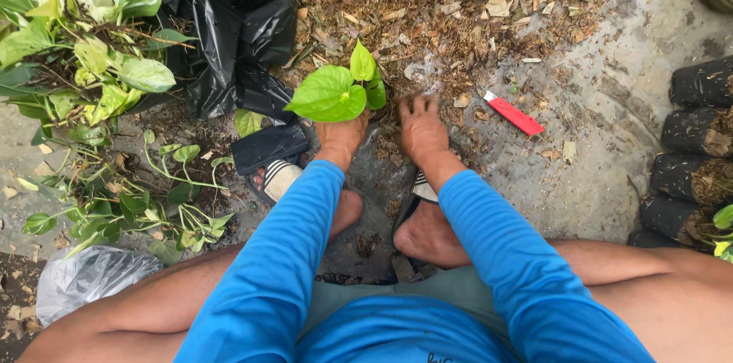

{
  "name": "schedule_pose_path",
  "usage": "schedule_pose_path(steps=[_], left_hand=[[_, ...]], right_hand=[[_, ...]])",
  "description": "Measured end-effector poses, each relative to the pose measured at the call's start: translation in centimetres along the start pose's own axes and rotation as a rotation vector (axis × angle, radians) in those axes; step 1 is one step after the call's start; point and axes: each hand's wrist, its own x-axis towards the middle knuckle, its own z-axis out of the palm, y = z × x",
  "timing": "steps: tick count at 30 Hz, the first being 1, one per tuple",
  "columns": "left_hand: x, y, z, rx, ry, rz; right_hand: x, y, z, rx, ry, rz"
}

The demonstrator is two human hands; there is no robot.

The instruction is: The person sits on the ground filling black plastic nursery bags with soil and planting seedlings. They open each bag, add soil around a seedling placed inside, and set filled bags aside with other finished bags.

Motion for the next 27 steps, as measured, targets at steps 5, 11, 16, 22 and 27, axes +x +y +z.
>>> schedule_pose_path(steps=[5,11,16,22,27], left_hand=[[-0.2,0.2,-1.3,0.028,-0.028,0.072],[0.0,0.1,-2.1,0.01,0.072,0.116],[0.2,-1.0,-2.2,-0.046,0.059,0.185],[1.0,-1.2,-2.8,-0.107,-0.15,0.073],[1.1,-1.9,-2.7,-0.115,-0.102,0.141]], right_hand=[[0.2,0.8,2.5,0.02,-0.097,0.057],[0.7,3.5,3.3,0.265,-0.008,0.074],[1.7,6.5,-0.6,1.284,-0.144,0.286],[1.0,4.0,-3.6,1.957,-0.448,0.039],[0.0,2.8,-6.0,1.066,-0.03,-0.021]])
